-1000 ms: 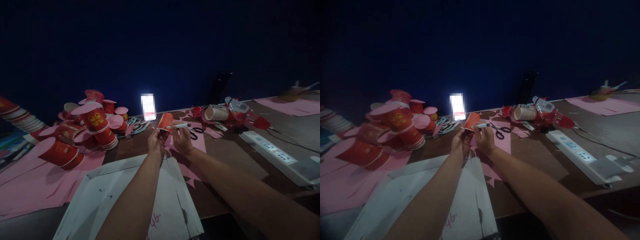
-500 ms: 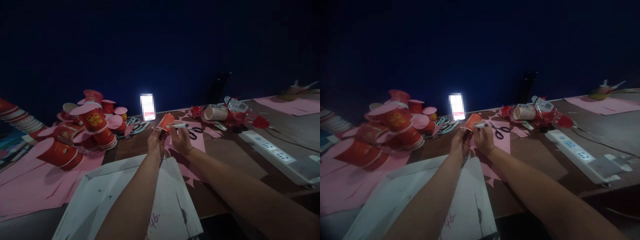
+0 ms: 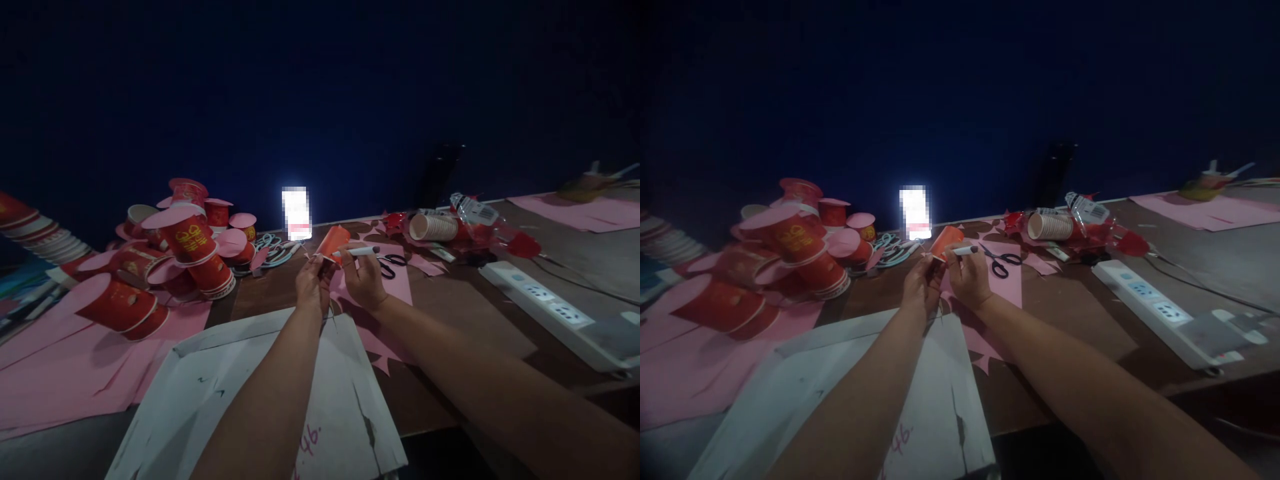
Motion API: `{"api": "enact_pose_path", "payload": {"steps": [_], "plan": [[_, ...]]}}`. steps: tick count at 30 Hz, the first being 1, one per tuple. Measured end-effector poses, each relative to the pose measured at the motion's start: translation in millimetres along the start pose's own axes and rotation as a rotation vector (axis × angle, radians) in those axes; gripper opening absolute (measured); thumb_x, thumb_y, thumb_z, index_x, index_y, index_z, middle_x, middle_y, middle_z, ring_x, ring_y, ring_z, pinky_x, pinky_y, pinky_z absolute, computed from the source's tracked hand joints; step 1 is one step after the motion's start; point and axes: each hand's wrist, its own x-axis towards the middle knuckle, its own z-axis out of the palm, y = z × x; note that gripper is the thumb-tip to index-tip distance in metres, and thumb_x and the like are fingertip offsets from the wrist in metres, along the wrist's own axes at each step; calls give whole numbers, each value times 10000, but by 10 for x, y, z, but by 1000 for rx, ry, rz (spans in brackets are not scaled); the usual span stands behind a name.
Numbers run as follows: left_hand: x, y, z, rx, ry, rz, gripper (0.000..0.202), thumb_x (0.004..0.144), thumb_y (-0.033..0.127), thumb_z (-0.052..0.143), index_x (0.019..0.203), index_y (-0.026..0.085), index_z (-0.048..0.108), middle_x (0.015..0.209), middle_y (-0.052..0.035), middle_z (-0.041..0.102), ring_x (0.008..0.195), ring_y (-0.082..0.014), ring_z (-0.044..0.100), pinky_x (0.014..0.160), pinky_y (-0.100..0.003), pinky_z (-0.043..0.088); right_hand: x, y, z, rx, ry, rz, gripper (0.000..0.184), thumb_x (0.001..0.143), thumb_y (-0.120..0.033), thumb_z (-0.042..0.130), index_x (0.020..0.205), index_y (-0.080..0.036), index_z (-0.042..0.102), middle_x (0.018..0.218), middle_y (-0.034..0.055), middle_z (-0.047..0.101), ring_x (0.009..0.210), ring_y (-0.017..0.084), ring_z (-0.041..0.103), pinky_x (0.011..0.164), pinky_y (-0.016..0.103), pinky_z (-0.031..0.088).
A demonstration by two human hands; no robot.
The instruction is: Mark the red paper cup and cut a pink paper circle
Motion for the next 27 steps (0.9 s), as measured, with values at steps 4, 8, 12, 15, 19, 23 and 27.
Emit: {"api": "enact_pose_path", "payload": {"steps": [4, 8, 12, 15, 19, 23, 27], "plan": [[2, -5, -10, -22, -32, 10, 69, 717, 85, 678, 733, 114, 618, 670, -11, 647, 610, -87, 631, 664, -210, 536, -7, -4, 7, -28, -13, -11, 149, 930, -277, 453, 920, -222, 591, 903, 74, 673, 836, 214, 606, 778, 399, 472], [-12, 0, -1, -12, -26, 9, 57, 724, 82, 662, 730, 113, 616, 645, -8, 639, 594, -87, 624, 643, -205, 535, -12, -1, 10, -20, -8, 12, 149, 931, -283, 454, 903, -221, 587, 871, 67, 673, 810, 208, 606, 766, 388, 473], [-7, -1, 7, -14, -9, -3, 67, 730, 88, 666, 725, 117, 606, 638, -6, 629, 575, -88, 618, 636, -213, 532, -14, 6, 16, -16, 11, 15, 161, 935, -289, 443, 903, -222, 585, 880, 71, 667, 817, 205, 604, 775, 383, 475], [2, -6, 6, -17, 24, -9, 67, 737, 76, 654, 723, 115, 600, 634, -7, 626, 561, -93, 613, 633, -229, 530, -21, 3, 22, -13, 15, 39, 180, 937, -307, 434, 896, -222, 588, 861, 68, 664, 821, 206, 607, 774, 378, 475], [-14, 5, 24, -35, 24, -10, 67, 748, 61, 636, 730, 115, 601, 647, -7, 632, 566, -86, 613, 635, -213, 521, -20, -10, 21, -6, -16, 46, 187, 932, -315, 442, 876, -219, 593, 808, 56, 663, 758, 199, 606, 723, 360, 475], [-31, 43, 58, -38, 68, -53, 84, 780, 70, 611, 721, 125, 588, 642, -13, 637, 546, -86, 615, 605, -204, 522, 5, 6, 20, 98, 9, 92, 189, 938, -324, 439, 957, -230, 602, 819, 52, 650, 768, 189, 618, 732, 352, 496], [-8, 61, 54, -58, 92, -59, 68, 798, 87, 606, 748, 133, 598, 702, -13, 658, 573, -71, 624, 617, -182, 526, 6, 102, 53, 224, 89, 366, 198, 924, -355, 465, 1029, -217, 560, 825, 22, 630, 670, 143, 610, 669, 314, 508]]}}
